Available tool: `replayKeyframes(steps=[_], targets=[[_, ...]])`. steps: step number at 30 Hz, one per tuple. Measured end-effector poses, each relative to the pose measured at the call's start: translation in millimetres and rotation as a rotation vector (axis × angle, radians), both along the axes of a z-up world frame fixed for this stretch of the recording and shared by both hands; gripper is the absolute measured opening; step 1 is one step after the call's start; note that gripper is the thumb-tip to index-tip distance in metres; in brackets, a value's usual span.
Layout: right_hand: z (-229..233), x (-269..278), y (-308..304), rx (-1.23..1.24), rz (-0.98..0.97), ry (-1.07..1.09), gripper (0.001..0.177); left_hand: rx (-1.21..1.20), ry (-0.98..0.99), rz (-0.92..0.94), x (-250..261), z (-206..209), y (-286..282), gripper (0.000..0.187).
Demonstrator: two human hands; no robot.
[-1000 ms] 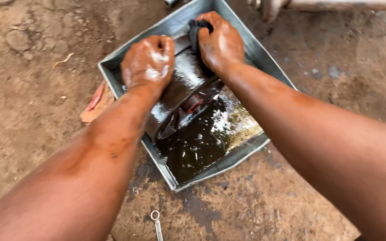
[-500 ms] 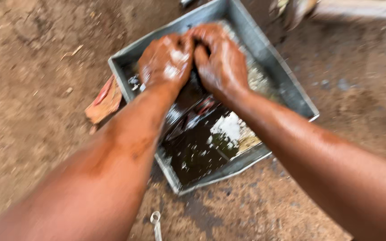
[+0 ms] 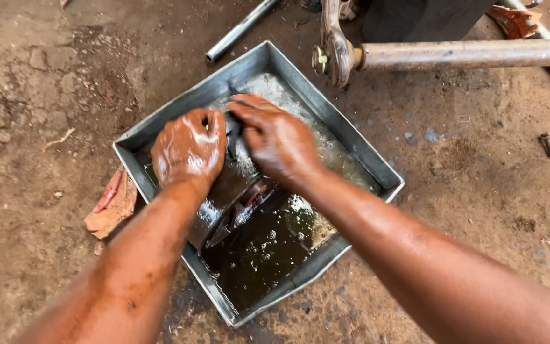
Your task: The person scrubs a circular metal part with a central hole and radial spokes using a dark abrasive pad in a shallow metal tray filled with liquid. The person then scrubs a rectangular metal block in the same tray.
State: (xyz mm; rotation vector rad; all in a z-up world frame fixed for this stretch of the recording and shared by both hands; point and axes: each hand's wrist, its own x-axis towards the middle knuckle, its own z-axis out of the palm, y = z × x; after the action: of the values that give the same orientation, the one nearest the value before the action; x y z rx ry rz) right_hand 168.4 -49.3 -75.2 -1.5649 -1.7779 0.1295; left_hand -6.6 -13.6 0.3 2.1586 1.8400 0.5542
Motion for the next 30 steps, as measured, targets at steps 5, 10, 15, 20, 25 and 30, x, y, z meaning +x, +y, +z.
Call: replayKeyframes(steps=[5, 10, 15, 20, 25, 30], targets=[[16.8, 16.1, 2.7, -0.406, -0.291, 0.27, 0.039, 0.015, -0.038, 0.022, -10.9, 2.7, -4.6, 0.045], [13.8, -11.9, 5.7, -0.229, -0.487, 0.528, 0.039, -0.039, -0.072, 0.078, -13.8, -1.4, -5.0, 0.049], [8.2, -23.9, 35.9, -0.408, -0.427, 0.615, 0.048, -0.047, -0.088, 0.195, -17.0, -7.7, -16.1, 0.064], [15.1, 8.0, 85.5, -0.522, 0.001, 0.323, 0.058, -0.07, -0.248, 0.309, 5.6, -15.6, -42.0, 0.077], [21.4, 3.9, 81.4, -0.538, -0.031, 0.147, 0.054, 0.005, -0.309, 0.383, 12.9, -21.5, -58.0, 0.069], [44.1, -27.9, 9.9, -0.308, -0.292, 0.146, 0.055, 0.029, -0.304, 0.26, -8.6, -27.7, -59.7, 0.055]])
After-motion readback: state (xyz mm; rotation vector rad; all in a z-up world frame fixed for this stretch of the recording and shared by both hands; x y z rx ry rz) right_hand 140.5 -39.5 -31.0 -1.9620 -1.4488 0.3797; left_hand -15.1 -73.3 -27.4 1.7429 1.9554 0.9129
